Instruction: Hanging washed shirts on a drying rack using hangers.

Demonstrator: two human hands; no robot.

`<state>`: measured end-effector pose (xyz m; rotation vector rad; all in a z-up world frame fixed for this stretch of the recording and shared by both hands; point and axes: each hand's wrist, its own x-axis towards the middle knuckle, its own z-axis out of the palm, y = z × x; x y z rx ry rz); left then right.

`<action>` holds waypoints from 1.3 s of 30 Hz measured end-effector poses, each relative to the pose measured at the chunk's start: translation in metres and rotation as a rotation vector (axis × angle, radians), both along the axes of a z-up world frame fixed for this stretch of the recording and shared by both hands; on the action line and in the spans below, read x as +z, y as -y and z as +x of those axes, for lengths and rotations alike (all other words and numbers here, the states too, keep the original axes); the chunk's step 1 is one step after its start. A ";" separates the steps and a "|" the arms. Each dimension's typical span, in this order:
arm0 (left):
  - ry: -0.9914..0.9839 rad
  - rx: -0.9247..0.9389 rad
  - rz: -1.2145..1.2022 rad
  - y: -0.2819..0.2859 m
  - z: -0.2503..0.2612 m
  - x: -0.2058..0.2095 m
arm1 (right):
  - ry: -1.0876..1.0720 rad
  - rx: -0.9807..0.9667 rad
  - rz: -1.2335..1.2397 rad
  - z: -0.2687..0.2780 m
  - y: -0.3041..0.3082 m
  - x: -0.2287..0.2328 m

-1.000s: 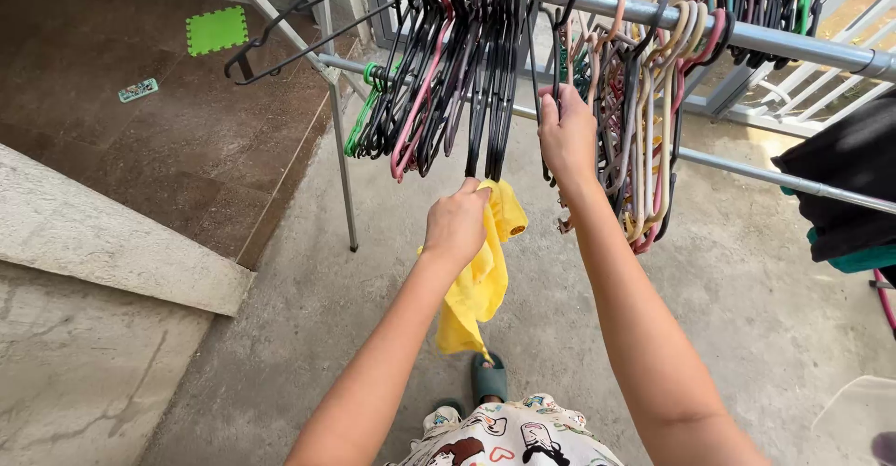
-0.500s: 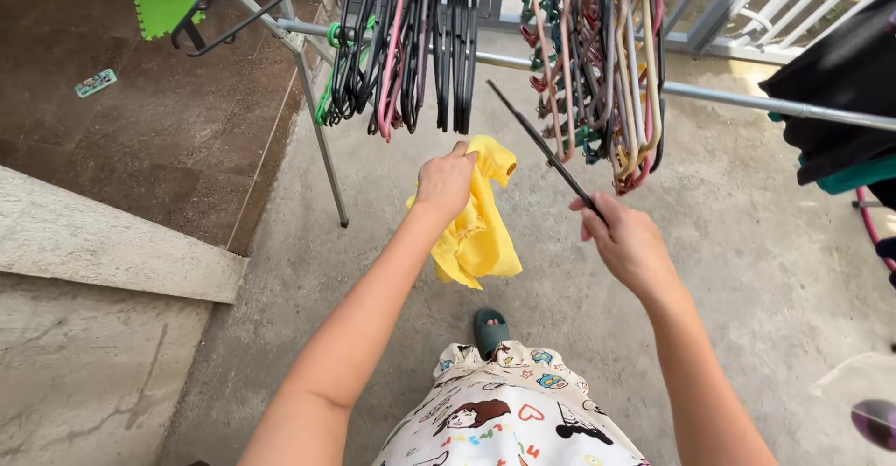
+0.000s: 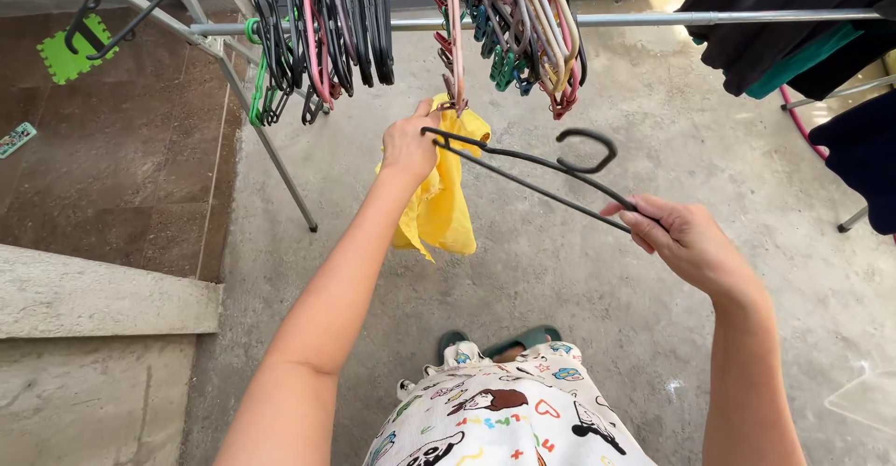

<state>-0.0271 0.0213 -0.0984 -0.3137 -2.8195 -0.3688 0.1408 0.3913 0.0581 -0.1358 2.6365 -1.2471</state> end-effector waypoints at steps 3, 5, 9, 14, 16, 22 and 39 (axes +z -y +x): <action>-0.045 0.008 0.022 0.003 0.006 0.006 | -0.004 0.018 -0.090 -0.010 -0.009 -0.017; -0.021 0.037 0.009 0.006 0.010 0.017 | 0.029 0.049 -0.171 -0.017 -0.014 -0.019; 0.045 0.126 -0.001 0.002 0.030 0.036 | 0.135 0.134 -0.071 -0.020 -0.036 -0.006; 0.049 0.131 0.009 -0.027 0.059 0.069 | 0.119 0.192 0.121 -0.027 -0.060 -0.038; -0.007 0.031 -0.023 -0.049 0.075 0.088 | 0.029 0.332 0.110 -0.032 -0.059 -0.067; 0.027 -0.185 -0.091 -0.144 0.122 0.130 | 0.066 0.287 -0.034 -0.028 -0.050 -0.129; -0.229 -0.296 -0.079 -0.256 0.096 0.150 | -0.683 -0.346 -0.373 -0.019 -0.250 -0.194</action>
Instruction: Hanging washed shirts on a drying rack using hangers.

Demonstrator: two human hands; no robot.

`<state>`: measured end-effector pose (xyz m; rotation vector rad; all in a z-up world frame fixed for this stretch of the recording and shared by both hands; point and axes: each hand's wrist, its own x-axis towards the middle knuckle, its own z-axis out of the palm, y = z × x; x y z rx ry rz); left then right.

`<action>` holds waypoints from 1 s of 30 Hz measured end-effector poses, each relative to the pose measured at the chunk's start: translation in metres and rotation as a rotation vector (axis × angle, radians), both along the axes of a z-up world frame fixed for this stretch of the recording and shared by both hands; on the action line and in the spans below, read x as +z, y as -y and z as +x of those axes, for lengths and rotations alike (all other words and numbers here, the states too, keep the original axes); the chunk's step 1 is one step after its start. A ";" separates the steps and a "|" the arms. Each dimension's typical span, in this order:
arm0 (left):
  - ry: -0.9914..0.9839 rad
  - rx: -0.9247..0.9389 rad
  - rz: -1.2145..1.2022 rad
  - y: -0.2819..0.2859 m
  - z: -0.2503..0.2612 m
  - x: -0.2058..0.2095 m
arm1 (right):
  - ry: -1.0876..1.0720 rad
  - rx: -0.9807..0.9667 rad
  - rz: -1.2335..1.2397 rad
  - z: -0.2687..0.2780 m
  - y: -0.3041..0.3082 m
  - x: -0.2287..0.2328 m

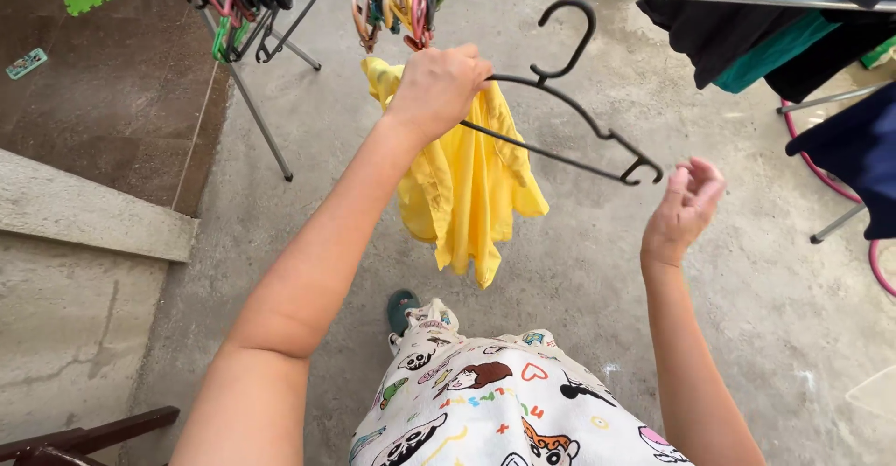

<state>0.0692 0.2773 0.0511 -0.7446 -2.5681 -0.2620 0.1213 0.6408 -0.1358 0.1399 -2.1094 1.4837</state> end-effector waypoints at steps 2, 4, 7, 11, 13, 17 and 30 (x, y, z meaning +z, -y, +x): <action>-0.005 0.023 0.018 -0.016 0.003 0.011 | 0.087 -0.227 -0.125 0.000 -0.021 -0.061; -0.031 -0.067 0.109 -0.031 0.000 0.018 | 0.479 -0.056 -0.232 0.004 -0.012 -0.081; 0.030 -0.166 0.116 -0.051 -0.015 0.020 | 0.369 0.258 0.117 -0.004 0.049 -0.038; 0.059 -0.265 0.109 -0.064 -0.046 0.017 | 0.357 0.321 -0.089 -0.064 0.030 -0.104; 0.074 -0.250 0.082 -0.064 -0.064 0.021 | 0.382 0.305 -0.446 -0.088 0.010 -0.106; 0.091 -0.350 0.173 -0.068 -0.099 0.028 | 0.486 0.256 -0.384 -0.099 0.027 0.000; 0.202 -0.611 0.289 -0.101 -0.180 0.052 | 0.420 0.085 -0.360 -0.198 0.013 -0.062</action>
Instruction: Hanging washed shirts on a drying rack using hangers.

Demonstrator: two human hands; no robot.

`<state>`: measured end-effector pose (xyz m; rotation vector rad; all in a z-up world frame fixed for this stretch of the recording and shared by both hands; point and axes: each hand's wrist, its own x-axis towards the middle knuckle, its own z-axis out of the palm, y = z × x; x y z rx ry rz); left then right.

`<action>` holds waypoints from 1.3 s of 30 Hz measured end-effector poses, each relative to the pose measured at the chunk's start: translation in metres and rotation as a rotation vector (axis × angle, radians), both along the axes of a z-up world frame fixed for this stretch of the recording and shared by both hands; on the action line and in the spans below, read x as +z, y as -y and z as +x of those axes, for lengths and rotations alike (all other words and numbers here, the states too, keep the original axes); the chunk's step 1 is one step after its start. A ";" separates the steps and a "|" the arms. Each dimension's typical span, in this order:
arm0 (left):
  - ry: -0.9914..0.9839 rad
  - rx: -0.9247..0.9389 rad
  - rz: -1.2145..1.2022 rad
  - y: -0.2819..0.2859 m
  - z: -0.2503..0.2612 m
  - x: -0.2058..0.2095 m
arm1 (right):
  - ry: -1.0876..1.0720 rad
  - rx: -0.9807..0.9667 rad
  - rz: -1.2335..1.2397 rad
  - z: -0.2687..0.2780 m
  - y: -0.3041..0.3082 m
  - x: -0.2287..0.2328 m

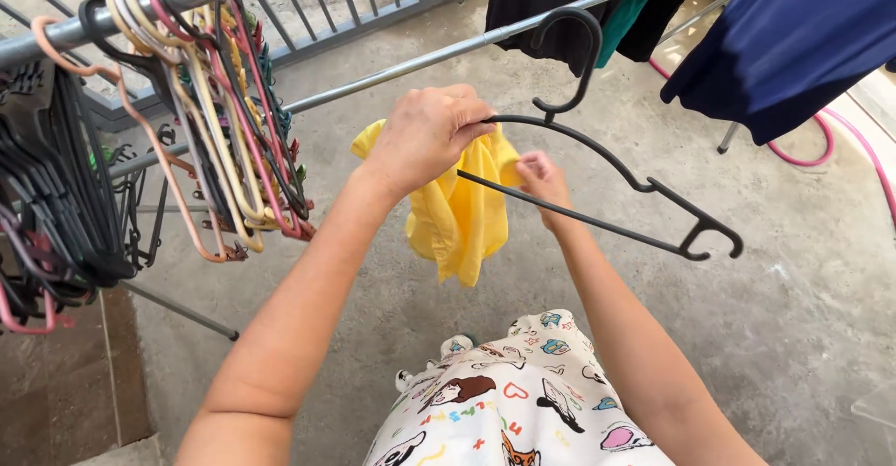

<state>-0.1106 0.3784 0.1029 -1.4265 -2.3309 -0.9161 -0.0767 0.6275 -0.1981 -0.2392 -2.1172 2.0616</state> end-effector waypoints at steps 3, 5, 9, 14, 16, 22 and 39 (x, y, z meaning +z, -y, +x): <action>-0.070 0.043 -0.016 0.003 -0.027 -0.004 | -0.038 -0.128 -0.183 0.002 -0.050 0.039; -0.106 0.069 -0.036 -0.002 -0.047 -0.012 | -0.169 -0.184 -0.139 -0.001 -0.088 0.075; -0.270 0.183 -0.204 -0.038 -0.073 -0.057 | -0.325 -0.245 0.343 -0.004 -0.141 0.168; -0.337 0.248 -0.275 -0.117 -0.114 -0.086 | -0.422 -0.296 0.708 -0.018 -0.168 0.245; -0.317 0.386 -0.247 -0.146 -0.126 -0.084 | -0.334 -0.341 0.779 -0.025 -0.173 0.258; -0.245 0.282 0.038 -0.210 -0.126 -0.057 | -0.272 0.115 0.302 -0.019 -0.173 0.307; 0.323 0.244 1.019 -0.309 -0.143 -0.071 | -0.246 -0.114 0.828 -0.105 -0.215 0.336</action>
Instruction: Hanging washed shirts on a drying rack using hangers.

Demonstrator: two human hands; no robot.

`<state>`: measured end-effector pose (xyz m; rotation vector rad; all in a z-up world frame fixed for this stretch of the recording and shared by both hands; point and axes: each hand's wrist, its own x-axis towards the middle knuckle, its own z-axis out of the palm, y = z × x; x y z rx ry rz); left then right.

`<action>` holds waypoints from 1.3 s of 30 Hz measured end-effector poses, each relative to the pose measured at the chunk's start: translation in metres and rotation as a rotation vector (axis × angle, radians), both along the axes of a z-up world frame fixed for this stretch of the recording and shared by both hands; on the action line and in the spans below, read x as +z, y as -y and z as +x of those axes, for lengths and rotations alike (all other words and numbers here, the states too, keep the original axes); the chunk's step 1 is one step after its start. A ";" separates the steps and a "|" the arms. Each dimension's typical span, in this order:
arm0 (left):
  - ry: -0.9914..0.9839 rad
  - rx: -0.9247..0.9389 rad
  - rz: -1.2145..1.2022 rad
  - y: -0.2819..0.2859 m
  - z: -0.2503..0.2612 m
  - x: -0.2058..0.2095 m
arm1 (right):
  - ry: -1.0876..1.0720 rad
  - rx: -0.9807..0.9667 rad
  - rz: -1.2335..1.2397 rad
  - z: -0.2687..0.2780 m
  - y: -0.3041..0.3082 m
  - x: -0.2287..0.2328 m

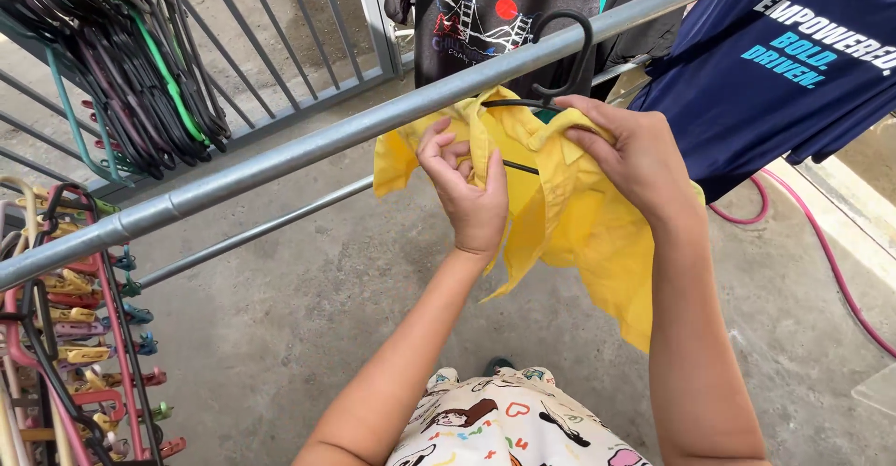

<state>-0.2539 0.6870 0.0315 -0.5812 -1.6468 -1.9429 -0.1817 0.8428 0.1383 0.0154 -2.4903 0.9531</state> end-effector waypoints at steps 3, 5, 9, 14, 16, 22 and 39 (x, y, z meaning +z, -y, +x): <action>0.278 -0.013 0.022 0.007 -0.010 -0.028 | 0.082 0.027 -0.008 -0.030 0.006 -0.010; 0.449 0.045 -0.122 0.017 -0.024 -0.057 | 0.112 0.048 -0.003 -0.043 0.010 -0.019; 0.557 -0.317 -0.007 0.032 -0.033 -0.106 | 0.201 0.020 0.054 -0.047 0.021 -0.040; 0.650 -0.118 -0.098 0.049 -0.027 -0.127 | -0.061 -0.003 0.207 -0.030 0.048 -0.057; 0.568 -0.264 -0.079 0.061 -0.025 -0.129 | -0.525 -0.213 0.579 -0.017 0.076 -0.048; 0.437 -0.371 -0.016 0.065 -0.030 -0.159 | -0.227 -0.244 0.055 0.000 0.109 -0.187; 0.544 -0.407 0.007 0.099 -0.011 -0.139 | -0.207 -0.767 0.252 -0.090 0.106 -0.218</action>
